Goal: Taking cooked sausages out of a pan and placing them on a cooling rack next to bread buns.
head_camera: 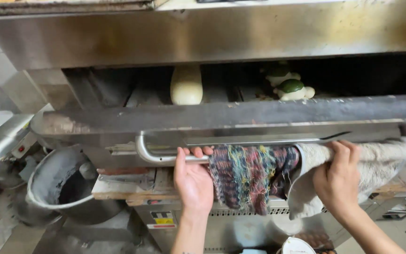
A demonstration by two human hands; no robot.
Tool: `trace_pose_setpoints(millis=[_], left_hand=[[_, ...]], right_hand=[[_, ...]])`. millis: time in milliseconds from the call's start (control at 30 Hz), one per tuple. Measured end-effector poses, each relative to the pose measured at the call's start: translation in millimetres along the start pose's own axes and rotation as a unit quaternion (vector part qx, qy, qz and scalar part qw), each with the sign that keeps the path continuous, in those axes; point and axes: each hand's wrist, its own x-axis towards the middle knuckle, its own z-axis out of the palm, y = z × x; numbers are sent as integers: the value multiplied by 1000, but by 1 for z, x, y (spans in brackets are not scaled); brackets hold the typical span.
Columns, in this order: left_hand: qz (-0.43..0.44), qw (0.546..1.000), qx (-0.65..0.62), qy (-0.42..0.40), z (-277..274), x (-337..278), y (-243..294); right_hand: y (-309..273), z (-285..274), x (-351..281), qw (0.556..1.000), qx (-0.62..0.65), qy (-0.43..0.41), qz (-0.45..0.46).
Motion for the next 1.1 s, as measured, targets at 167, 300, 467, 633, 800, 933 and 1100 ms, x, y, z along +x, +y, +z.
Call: trace_pose_setpoints(millis=[167, 300, 467, 633, 800, 933, 1100], left_hand=[[-5, 999, 23, -37, 25, 47, 0], [37, 997, 67, -8, 38, 88, -10], [41, 996, 82, -16, 52, 100, -7], [37, 995, 94, -7, 50, 112, -9], [57, 989, 133, -9, 49, 116, -7], [28, 987, 131, -86, 34, 122, -2], [26, 981, 185, -53, 45, 110, 6]], right_hand=[[-10, -5, 61, 997, -18, -67, 19], [23, 24, 99, 986, -50, -131, 86], [8, 26, 120, 985, -53, -136, 88], [12, 34, 128, 982, -56, -150, 102], [8, 36, 132, 982, -47, -158, 93], [-3, 27, 130, 994, -55, -87, 21], [-2, 18, 132, 986, -77, -146, 3]])
